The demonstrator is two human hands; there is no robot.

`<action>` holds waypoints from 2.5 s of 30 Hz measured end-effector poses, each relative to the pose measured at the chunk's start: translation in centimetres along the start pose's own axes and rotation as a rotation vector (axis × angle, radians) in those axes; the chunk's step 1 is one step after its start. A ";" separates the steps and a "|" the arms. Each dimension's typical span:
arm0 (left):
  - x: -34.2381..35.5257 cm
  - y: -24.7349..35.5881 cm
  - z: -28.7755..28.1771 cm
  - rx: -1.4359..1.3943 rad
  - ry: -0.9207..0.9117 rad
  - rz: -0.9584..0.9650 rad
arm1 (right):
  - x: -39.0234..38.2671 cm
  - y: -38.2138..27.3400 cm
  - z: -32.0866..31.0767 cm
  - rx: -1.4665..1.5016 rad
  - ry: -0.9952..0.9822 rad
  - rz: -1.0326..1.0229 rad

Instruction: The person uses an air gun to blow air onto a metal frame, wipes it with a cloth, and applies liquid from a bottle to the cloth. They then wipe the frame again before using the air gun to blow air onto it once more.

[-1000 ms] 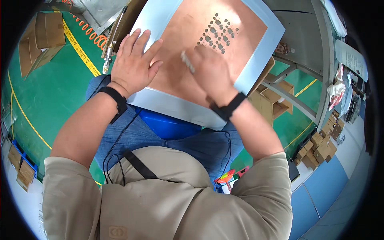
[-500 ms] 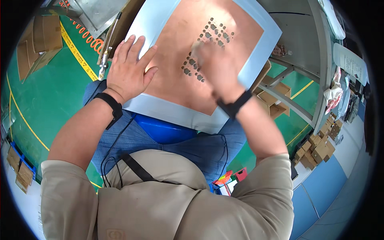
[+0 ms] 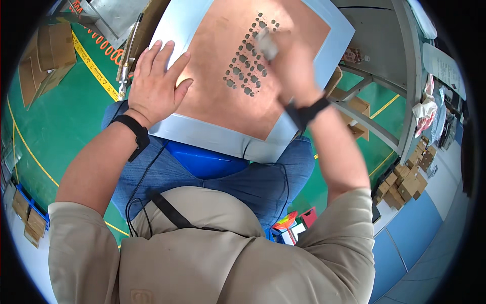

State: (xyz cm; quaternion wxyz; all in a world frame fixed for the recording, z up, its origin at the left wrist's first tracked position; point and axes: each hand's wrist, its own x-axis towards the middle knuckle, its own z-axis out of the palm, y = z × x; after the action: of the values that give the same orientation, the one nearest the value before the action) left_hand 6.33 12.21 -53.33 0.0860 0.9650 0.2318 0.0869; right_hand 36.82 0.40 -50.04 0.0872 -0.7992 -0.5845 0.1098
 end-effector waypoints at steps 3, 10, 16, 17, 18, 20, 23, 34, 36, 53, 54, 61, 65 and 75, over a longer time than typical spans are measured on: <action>-0.1 0.0 -0.1 0.004 -0.007 -0.006 | -4.5 -1.8 1.4 0.026 0.038 -0.275; 0.0 -0.1 0.4 0.005 0.006 -0.008 | 2.9 3.4 -0.2 0.040 0.182 -0.007; -0.2 0.0 0.1 0.010 0.010 -0.011 | -2.4 -1.0 0.2 0.053 0.070 -0.221; -0.3 0.0 0.1 0.003 0.013 -0.007 | -1.8 -0.4 0.0 0.009 0.081 -0.208; -0.1 0.0 0.3 0.018 0.002 -0.003 | -0.6 0.7 -0.2 -0.038 0.064 -0.159; -0.1 0.0 0.4 0.013 0.019 0.006 | 3.2 3.7 -1.0 -0.003 0.203 -0.099; -0.1 -0.1 0.3 0.023 0.022 0.007 | 4.1 4.0 -0.1 0.001 0.208 -0.028; -0.1 0.1 0.1 0.034 -0.013 -0.005 | -5.0 0.5 2.6 -0.011 0.088 -0.390; 0.0 0.1 0.2 0.034 -0.006 -0.001 | -0.3 4.2 1.1 -0.031 0.125 -0.097; 0.3 -0.2 0.7 0.045 -0.008 0.004 | -4.8 1.3 3.2 -0.098 0.081 -0.392; 0.3 -0.2 0.7 0.042 -0.001 0.006 | -2.8 3.4 2.1 -0.119 0.177 -0.235; 0.3 -0.1 0.3 0.044 -0.016 -0.011 | 1.8 4.2 0.5 -0.076 0.197 0.208; 0.3 -0.2 0.4 0.026 -0.002 -0.009 | -8.4 -4.5 3.7 -0.116 0.139 -0.309; 0.3 -0.4 0.9 0.039 0.061 0.027 | -0.7 6.0 0.3 -0.220 0.205 0.046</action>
State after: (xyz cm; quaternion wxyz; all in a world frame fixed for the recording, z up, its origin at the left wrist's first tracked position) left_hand 6.63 12.58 -54.27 0.0591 0.9664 0.2231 0.1128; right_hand 42.04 -2.03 -51.88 0.0558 -0.8242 -0.5624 -0.0349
